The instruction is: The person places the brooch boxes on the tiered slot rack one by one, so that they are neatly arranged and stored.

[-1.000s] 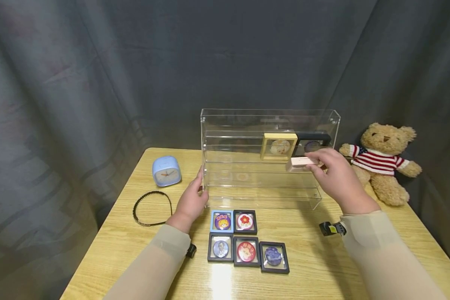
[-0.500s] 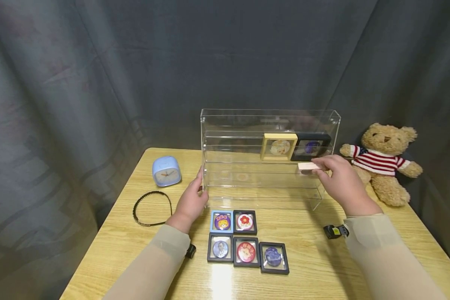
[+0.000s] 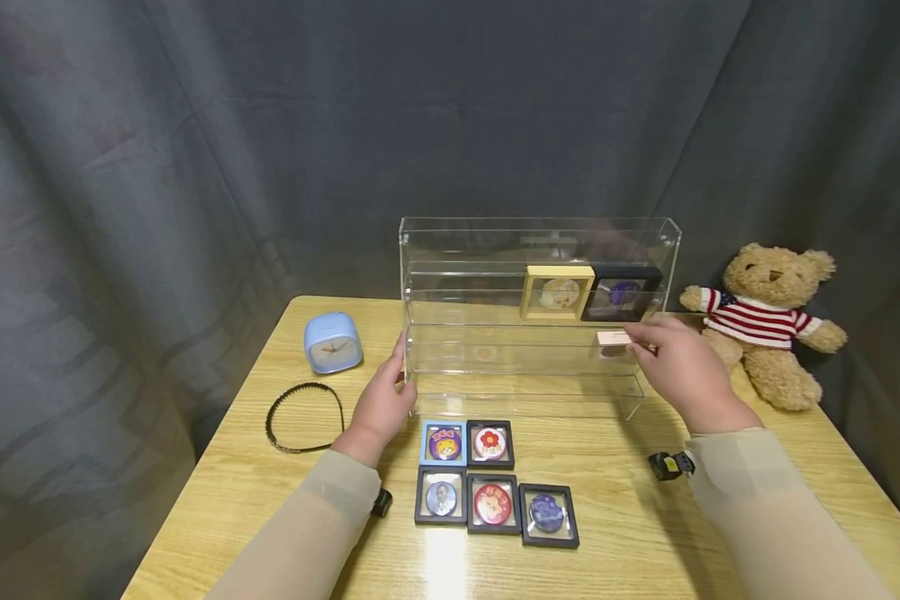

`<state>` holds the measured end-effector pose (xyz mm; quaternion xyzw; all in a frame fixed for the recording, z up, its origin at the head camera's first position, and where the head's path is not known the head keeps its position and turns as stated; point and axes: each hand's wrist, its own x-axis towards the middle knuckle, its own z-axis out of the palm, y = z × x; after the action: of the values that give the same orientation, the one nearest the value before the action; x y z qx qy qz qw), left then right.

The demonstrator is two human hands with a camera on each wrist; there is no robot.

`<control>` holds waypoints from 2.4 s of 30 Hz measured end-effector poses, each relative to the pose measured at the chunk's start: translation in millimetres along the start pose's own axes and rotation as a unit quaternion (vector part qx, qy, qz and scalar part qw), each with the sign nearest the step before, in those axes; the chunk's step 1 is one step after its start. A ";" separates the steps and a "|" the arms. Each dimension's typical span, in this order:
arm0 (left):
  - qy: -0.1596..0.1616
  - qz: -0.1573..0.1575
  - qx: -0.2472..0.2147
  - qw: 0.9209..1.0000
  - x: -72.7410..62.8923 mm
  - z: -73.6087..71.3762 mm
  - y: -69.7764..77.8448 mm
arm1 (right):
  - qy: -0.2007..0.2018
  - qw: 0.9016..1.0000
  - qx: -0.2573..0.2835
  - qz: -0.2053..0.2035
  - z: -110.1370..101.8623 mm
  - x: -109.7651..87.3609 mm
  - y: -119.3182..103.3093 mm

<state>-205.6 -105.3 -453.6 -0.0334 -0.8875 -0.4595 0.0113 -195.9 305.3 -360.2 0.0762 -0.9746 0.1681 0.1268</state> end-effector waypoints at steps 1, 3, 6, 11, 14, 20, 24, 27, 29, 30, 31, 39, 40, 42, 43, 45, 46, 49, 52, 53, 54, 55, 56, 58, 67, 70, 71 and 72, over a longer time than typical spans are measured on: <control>0.000 0.001 0.000 1.000 -0.1 0.0 0.0 | 0.001 1.000 -0.007 -0.002 -0.2 0.2 -0.5; -0.001 0.002 -0.002 1.000 -0.6 0.0 0.2 | 0.001 1.000 -0.020 -0.003 -0.1 0.7 -1.1; -0.003 0.001 -0.003 1.000 -1.6 0.0 0.5 | -0.010 0.999 -0.031 0.003 -0.2 1.3 -2.6; -0.003 0.002 -0.004 1.000 -3.0 -0.6 0.7 | -0.038 0.998 -0.037 0.022 0.4 1.4 -5.3; -0.001 0.004 -0.004 1.000 -3.2 -1.0 0.9 | -0.050 0.998 -0.040 0.028 1.1 1.0 -7.1; 0.001 0.005 0.001 1.000 -2.2 -0.4 1.4 | -0.048 0.998 -0.037 0.030 2.9 -1.8 -9.1; -0.001 0.007 0.003 1.000 -1.5 0.5 1.2 | -0.037 0.999 -0.030 0.024 4.4 -5.1 -9.1; -0.001 0.011 0.004 1.000 -1.0 0.8 1.1 | -0.030 0.999 -0.023 0.023 3.8 -7.6 -10.3; 0.000 0.012 0.006 1.000 -0.6 0.8 1.1 | -0.025 0.999 -0.017 0.022 2.1 -8.7 -12.2; 0.000 0.012 0.007 1.000 -0.5 0.7 1.2 | -0.022 0.999 -0.013 0.022 0.9 -9.5 -13.7; 0.001 0.011 0.007 1.000 -0.6 0.6 1.3 | -0.018 1.000 -0.009 0.022 -0.9 -10.5 -15.8; 0.000 0.010 0.007 1.000 -0.5 0.1 1.4 | 0.026 0.999 0.033 -0.028 -7.1 -24.9 -37.2; 0.000 0.010 0.007 1.000 -0.4 0.1 1.3 | 0.023 0.998 0.042 -0.032 -6.2 -27.2 -39.7; 0.000 0.010 0.007 1.000 -0.5 0.1 1.6 | 0.004 0.998 0.054 -0.032 -3.5 -32.7 -45.2; 0.000 0.010 0.009 1.000 -0.5 0.1 1.7 | -0.007 0.998 0.060 -0.031 -1.8 -35.6 -47.7; 0.000 0.009 0.010 1.000 -0.6 -0.3 2.1 | -0.028 0.997 0.072 -0.030 2.5 -41.8 -52.5; 0.000 0.009 0.013 1.000 -0.5 -0.5 2.3 | -0.036 0.996 0.075 -0.031 5.1 -44.8 -54.6; 0.000 0.011 0.018 1.000 0.1 -0.8 2.7 | -0.054 0.995 0.082 -0.036 14.6 -53.9 -59.9; -0.001 0.012 0.020 1.000 0.7 -1.2 2.8 | -0.077 0.993 0.081 -0.039 26.0 -62.3 -63.6; -0.002 0.012 0.020 1.000 0.8 -1.2 2.7 | -0.087 0.992 0.080 -0.041 29.7 -65.0 -64.6; -0.002 0.012 0.021 1.000 0.8 -1.2 2.6 | -0.097 0.991 0.078 -0.042 33.7 -67.6 -65.1; -0.003 0.011 0.020 1.000 0.9 -1.2 2.5 | -0.109 0.990 0.077 -0.046 37.5 -69.9 -65.5; -0.004 0.010 0.020 1.000 0.9 -1.3 2.3 | -0.122 0.988 0.080 -0.047 41.1 -72.4 -66.0; -0.003 0.010 0.020 1.000 1.0 -1.3 1.9 | -0.156 0.982 0.089 -0.050 47.9 -77.4 -66.0; -0.003 0.010 0.027 1.000 0.9 -1.5 1.6 | -0.286 0.948 0.121 -0.065 70.6 -98.5 -66.6; -0.006 0.007 0.029 1.000 0.4 -1.3 1.9 | -0.294 0.945 0.117 -0.085 75.2 -103.0 -67.3; -0.007 0.007 0.029 1.000 0.3 -1.4 2.1 | -0.294 0.944 0.117 -0.090 76.4 -104.1 -67.3; -0.008 0.007 0.029 1.000 0.0 -1.3 2.2 | -0.293 0.944 0.117 -0.094 77.3 -105.0 -67.4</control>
<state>-205.5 -105.1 -451.0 -0.0424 -0.9004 -0.4330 0.0086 -99.8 226.7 -438.5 0.2275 -0.9306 0.2385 -0.1593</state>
